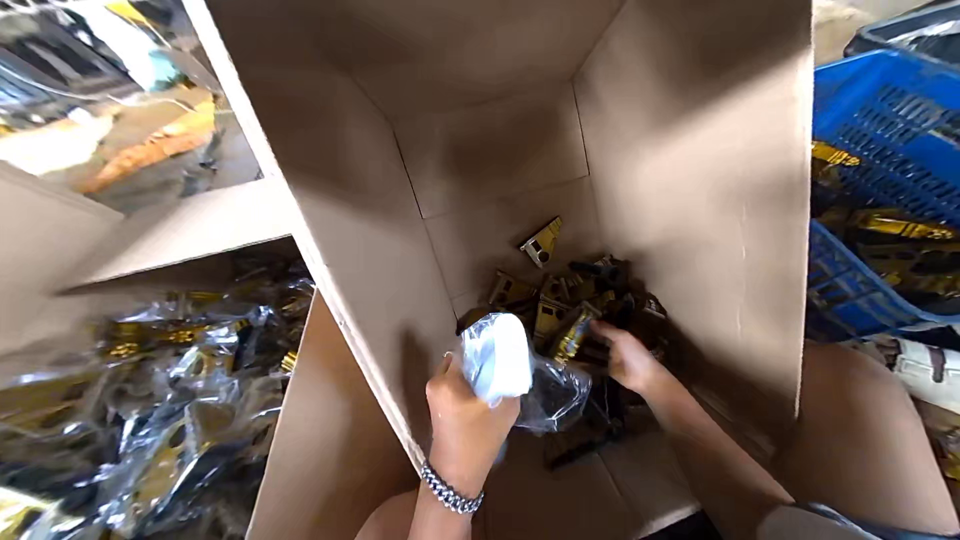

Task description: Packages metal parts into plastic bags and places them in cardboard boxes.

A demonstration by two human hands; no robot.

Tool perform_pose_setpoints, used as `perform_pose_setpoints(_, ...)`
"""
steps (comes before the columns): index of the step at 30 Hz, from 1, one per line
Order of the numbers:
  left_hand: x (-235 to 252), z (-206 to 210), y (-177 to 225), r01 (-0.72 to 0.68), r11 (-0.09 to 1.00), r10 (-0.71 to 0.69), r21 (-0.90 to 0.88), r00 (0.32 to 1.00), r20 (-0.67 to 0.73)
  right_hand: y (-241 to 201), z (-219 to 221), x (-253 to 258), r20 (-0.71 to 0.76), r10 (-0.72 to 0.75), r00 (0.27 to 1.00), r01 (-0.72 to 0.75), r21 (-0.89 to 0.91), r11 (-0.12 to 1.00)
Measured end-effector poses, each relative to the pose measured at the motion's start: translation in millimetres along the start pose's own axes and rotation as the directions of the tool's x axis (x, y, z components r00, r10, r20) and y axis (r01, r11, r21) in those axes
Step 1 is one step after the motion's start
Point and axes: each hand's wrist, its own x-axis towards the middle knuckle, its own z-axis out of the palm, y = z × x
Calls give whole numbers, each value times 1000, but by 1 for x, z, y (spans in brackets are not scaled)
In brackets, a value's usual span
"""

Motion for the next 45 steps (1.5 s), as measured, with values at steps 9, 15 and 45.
perform_pose_setpoints(9, -19, 12, 6, -120, 968, 100, -222, 990, -98, -47, -14, -143, 711, -256, 655, 360, 4, 933)
perform_pose_setpoints(15, -26, 10, 19, 112, 812, -144, -573, 989, -11, -35, 22, -157, 446, -600, 664, 731, -217, 647)
perform_pose_setpoints(45, -48, -6, 31, 336, 720, -107, -608, 919, 380, -27, 19, -142, 504, -616, 606, 751, -106, 652)
